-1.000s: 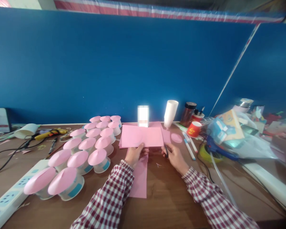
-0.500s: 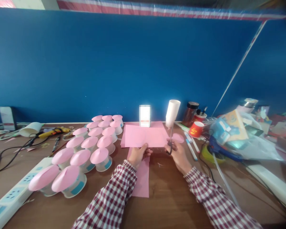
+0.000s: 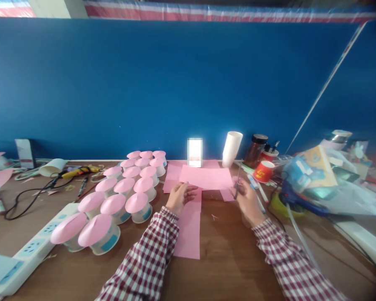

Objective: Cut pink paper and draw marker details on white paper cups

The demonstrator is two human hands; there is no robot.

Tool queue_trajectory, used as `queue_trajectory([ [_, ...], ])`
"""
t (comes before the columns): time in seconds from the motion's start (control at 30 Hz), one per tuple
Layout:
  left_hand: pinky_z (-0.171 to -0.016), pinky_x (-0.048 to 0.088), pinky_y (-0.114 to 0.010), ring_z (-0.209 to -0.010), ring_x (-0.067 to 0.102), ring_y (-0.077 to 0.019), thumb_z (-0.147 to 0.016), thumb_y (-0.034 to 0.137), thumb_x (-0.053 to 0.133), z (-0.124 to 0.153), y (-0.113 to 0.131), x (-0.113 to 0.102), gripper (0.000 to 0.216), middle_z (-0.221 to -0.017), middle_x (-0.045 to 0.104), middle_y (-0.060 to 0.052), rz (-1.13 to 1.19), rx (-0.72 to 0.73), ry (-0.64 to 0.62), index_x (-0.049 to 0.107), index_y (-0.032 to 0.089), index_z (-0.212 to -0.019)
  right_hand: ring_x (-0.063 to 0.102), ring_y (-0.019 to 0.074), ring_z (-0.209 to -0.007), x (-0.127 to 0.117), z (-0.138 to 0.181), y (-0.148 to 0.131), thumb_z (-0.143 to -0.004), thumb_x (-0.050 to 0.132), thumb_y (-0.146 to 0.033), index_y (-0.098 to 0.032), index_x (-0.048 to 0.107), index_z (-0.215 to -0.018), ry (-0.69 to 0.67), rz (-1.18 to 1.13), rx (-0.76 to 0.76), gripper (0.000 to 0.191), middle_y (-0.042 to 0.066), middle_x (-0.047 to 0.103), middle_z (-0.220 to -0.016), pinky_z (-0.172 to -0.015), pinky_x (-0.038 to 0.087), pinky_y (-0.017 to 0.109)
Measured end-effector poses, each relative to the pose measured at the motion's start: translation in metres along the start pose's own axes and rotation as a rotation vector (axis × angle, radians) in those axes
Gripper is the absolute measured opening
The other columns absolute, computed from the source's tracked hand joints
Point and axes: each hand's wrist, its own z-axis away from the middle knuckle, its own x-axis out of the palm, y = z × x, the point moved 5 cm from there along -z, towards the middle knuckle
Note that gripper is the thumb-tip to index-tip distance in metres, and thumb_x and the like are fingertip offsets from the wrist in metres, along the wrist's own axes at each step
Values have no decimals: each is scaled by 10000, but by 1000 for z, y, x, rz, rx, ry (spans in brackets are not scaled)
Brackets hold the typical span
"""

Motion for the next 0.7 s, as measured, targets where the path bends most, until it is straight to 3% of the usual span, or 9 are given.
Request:
queue_trajectory([
  [0.1, -546, 527, -200, -595, 676, -116, -964, 227, 509, -3, -1, -3, 179, -836, 728, -116, -49, 14, -15, 578, 101, -1072, 693, 280, -978, -2, -1, -1, -651, 820, -529, -181, 633, -1096, -8, 28, -7, 595, 129, 715, -1067, -856, 576, 428],
  [0.2, -589, 542, -223, -612, 677, -118, -924, 213, 580, -7, -4, -8, 224, -874, 714, -119, -107, 9, 57, 584, 96, -1115, 692, 278, -961, -2, -1, -3, -657, 812, -531, -183, 637, -1097, -32, 54, -15, 588, 120, 714, -1041, -833, 580, 420],
  [0.4, -590, 542, -218, -567, 622, -74, -885, 115, 597, -16, -4, -16, 136, -871, 643, -58, -177, 23, 196, 586, 111, -1020, 683, 251, -924, 2, 2, -7, -656, 814, -525, -196, 639, -1071, -49, 34, -4, 559, 100, 698, -1025, -797, 577, 378],
  [0.6, -573, 545, -238, -541, 600, -87, -853, 135, 649, -14, -5, -13, 79, -733, 602, -23, -185, -53, 130, 585, 123, -899, 631, 168, -813, 9, -2, -13, -629, 839, -477, -196, 652, -1025, 25, -115, 57, 520, 49, 665, -960, -708, 552, 296],
  [0.7, -539, 503, -193, -526, 571, -75, -858, 102, 621, -12, -5, -11, 49, -689, 595, -16, -183, -48, 109, 588, 116, -891, 596, 136, -729, 19, -11, -27, -609, 853, -454, -193, 648, -1010, -3, -175, 38, 520, 31, 655, -909, -620, 521, 264],
])
